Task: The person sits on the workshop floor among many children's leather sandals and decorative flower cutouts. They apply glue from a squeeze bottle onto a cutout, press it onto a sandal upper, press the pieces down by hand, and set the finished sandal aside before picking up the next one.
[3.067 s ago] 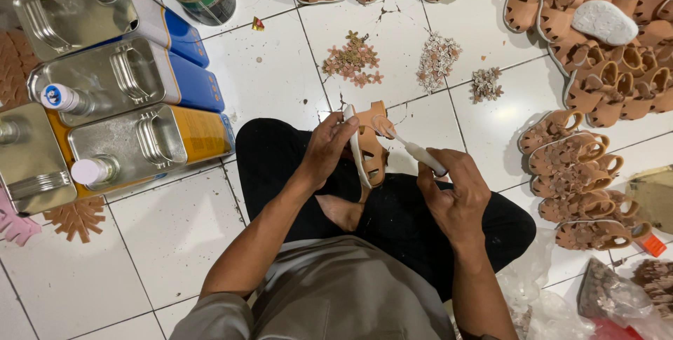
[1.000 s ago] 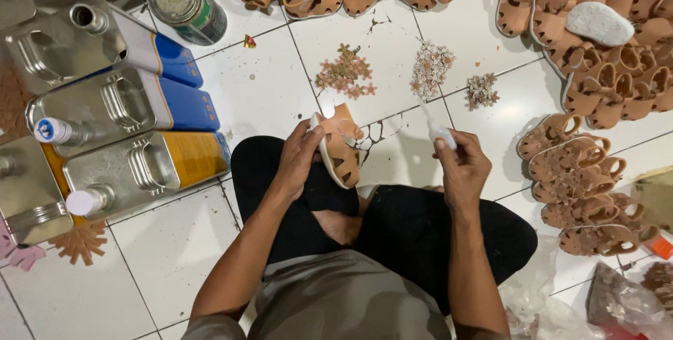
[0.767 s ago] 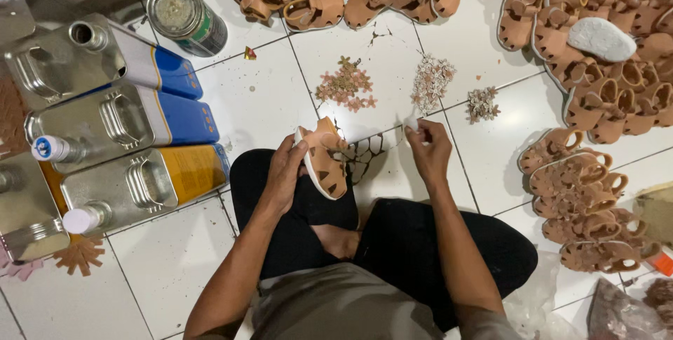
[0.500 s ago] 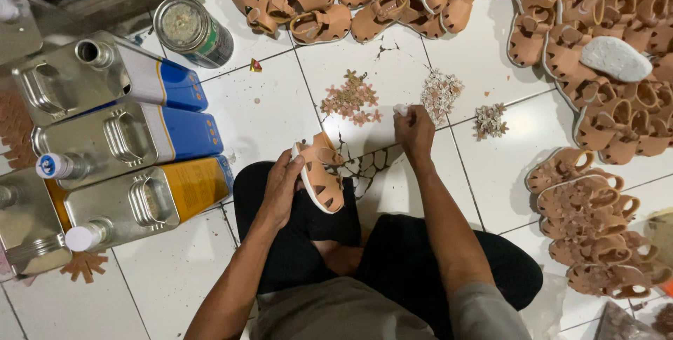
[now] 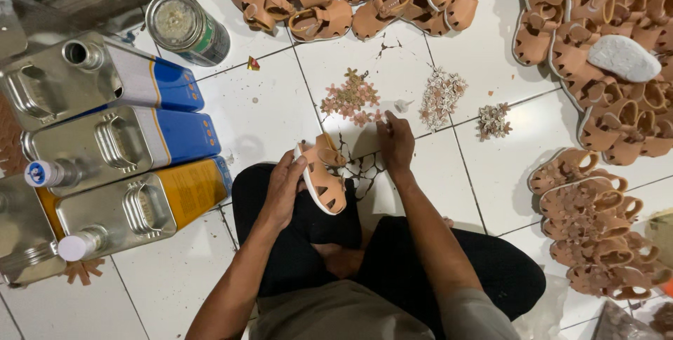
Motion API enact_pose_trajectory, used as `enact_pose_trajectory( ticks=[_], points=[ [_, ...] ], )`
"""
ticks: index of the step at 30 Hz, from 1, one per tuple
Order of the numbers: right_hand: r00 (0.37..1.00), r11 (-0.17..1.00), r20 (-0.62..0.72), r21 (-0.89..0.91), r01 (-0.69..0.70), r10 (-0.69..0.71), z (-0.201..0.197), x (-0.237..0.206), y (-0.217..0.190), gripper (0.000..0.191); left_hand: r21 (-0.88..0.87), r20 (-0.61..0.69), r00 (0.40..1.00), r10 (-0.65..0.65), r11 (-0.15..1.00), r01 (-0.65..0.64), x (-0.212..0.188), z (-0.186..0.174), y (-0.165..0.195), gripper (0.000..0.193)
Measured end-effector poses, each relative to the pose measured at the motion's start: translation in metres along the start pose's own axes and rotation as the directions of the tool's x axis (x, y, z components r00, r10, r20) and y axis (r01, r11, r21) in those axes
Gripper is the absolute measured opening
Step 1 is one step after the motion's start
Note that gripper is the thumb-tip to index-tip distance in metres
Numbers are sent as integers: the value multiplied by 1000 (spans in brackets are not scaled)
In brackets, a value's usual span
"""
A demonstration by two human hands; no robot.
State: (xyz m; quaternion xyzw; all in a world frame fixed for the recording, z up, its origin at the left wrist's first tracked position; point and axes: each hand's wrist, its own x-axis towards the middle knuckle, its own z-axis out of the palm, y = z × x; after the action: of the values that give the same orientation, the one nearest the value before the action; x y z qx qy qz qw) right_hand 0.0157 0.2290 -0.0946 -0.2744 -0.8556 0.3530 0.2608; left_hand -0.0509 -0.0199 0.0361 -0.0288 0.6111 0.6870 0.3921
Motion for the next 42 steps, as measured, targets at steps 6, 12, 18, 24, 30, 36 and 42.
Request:
enact_pose_trajectory(
  ticks=[6, 12, 18, 24, 30, 36, 42],
  points=[
    [997, 987, 51, -154, -51, 59, 13, 9, -9, 16, 44, 2, 1000, -1, 999, 1, -4, -3, 1, 65],
    [938, 926, 201, 201, -321, 281, -7, -4, -15, 26, 25, 16, 1000, -6, 1000, 6, -2, 0, -4, 67],
    [804, 645, 453, 491, -586, 385, -64, -16, -46, 23, 8, 70, 997, -19, 1000, 19, -11, 11, -10, 65],
    [793, 552, 497, 575, -605, 352, -130, -31, -86, 16, -33, 127, 992, 11, 999, -7, -26, 25, -15, 66],
    [789, 487, 511, 622, -613, 342, -167, -54, -118, 16, 35, 163, 980, 116, 992, -123, -42, 37, -18, 66],
    [797, 519, 499, 607, -602, 341, -182, -74, -140, 14, 26, 173, 983, 68, 997, -74, -56, 45, -12, 72],
    [819, 557, 502, 610, -564, 279, -190, -75, -159, 14, 38, 202, 975, 97, 994, -107, -63, 49, -6, 69]
  ],
)
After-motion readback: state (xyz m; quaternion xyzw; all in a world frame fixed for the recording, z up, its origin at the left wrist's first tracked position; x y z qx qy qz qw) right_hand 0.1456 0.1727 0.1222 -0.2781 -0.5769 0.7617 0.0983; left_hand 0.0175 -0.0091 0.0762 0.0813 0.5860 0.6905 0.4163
